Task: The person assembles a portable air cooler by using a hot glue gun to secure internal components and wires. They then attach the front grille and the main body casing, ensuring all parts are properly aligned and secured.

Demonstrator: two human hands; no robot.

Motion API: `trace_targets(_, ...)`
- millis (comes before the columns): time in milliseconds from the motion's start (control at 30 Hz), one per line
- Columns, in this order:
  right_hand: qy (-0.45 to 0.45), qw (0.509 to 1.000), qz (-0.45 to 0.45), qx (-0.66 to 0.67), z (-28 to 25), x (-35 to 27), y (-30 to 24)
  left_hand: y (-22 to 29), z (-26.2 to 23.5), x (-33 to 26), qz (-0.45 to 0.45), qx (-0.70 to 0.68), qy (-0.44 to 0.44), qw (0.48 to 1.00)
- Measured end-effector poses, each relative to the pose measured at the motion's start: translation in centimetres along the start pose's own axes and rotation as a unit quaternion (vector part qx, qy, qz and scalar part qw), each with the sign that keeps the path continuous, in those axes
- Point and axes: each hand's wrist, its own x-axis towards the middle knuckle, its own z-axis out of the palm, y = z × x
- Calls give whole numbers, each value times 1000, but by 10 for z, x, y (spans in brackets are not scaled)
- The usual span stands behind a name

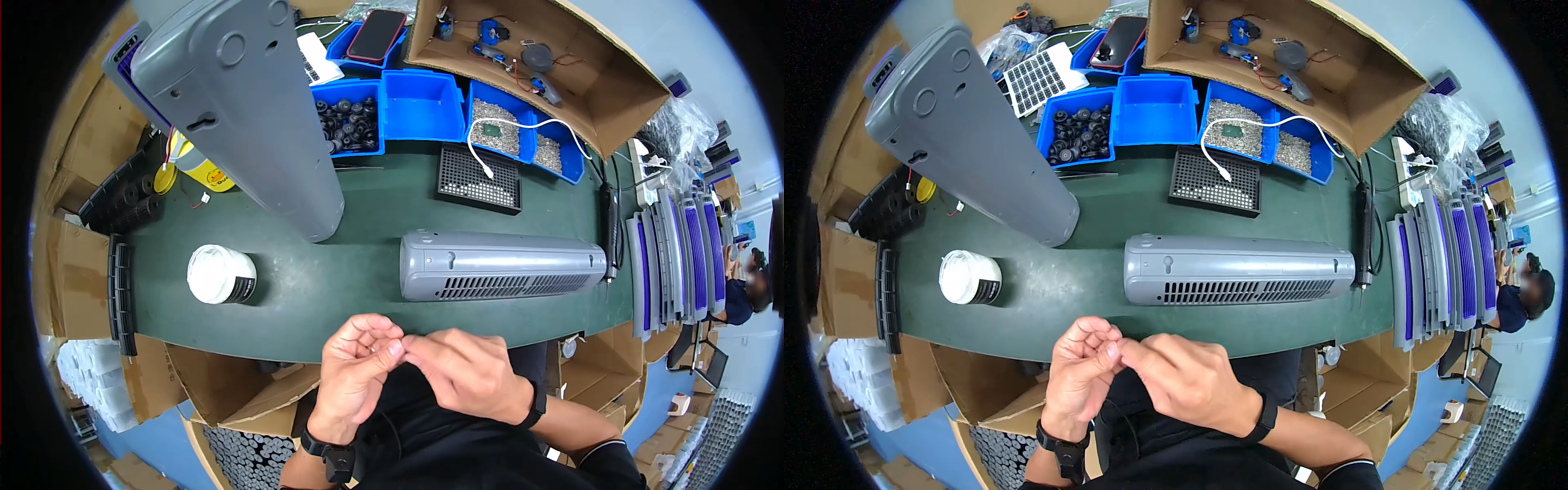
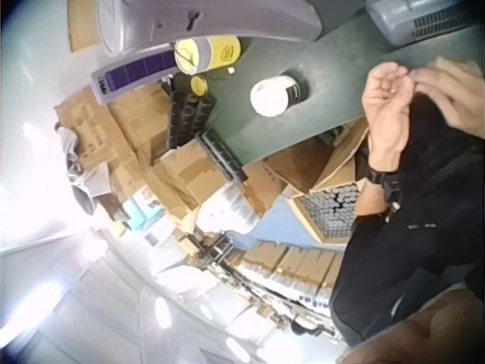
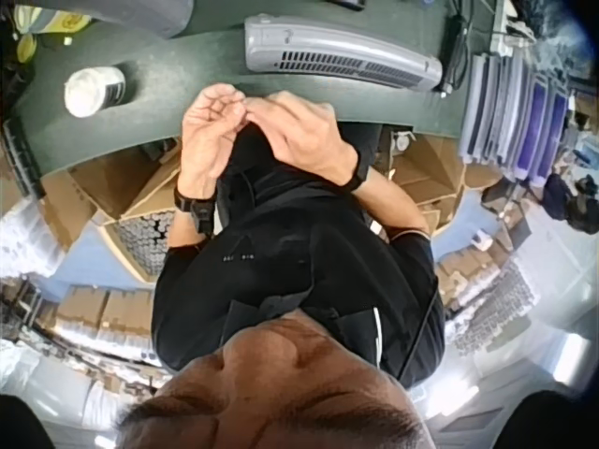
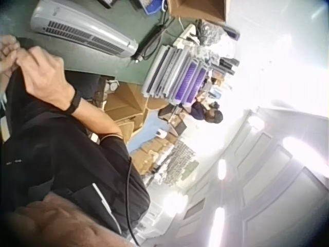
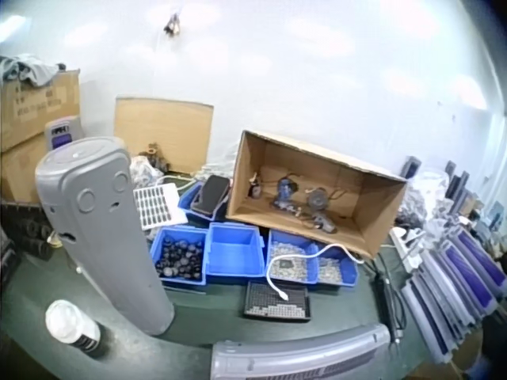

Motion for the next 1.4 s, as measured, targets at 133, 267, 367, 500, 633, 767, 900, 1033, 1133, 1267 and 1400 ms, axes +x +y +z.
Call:
trace_targets(133, 19, 999, -25, -24, -10, 4, -1, -4, 16, -2, 7, 11, 7, 1000)
trace_targets(267, 28, 999, -16, 16, -28, 9, 6, -5, 39, 2, 24, 81, -10, 996)
trace_targets(367, 18, 998, 17, 54, -57, 22, 7, 4, 62, 10, 60, 173, -36, 982)
trace_targets(500, 18, 986, 135, 99, -129, 53, 21, 39, 97, 24, 119, 287, -45, 949)
trace_targets(633, -95, 965, 237, 63, -176, 74, 70, 68, 118, 53, 122, 383, -51, 914)
trace_targets(767, -192, 938, 271, 101, -168, 89, 117, 75, 131, 79, 100, 448, -62, 886)
trace_targets(900, -329, 898, 287, 58, -155, 100, 137, 71, 135, 98, 92, 474, -55, 874)
trace_targets(1033, -330, 900, 277, 57, -148, 104, 143, 67, 129, 114, 106, 511, -59, 851)
trace_targets(1133, -362, 896, 250, 56, -146, 104, 148, 64, 124, 121, 90, 525, -67, 844)
trace_targets(1267, -372, 893, 249, 45, -146, 106, 149, 60, 122, 129, 73, 529, -62, 843)
trace_targets(1400, -374, 896, 239, 31, -147, 106, 146, 58, 119, 135, 59, 508, -78, 856)
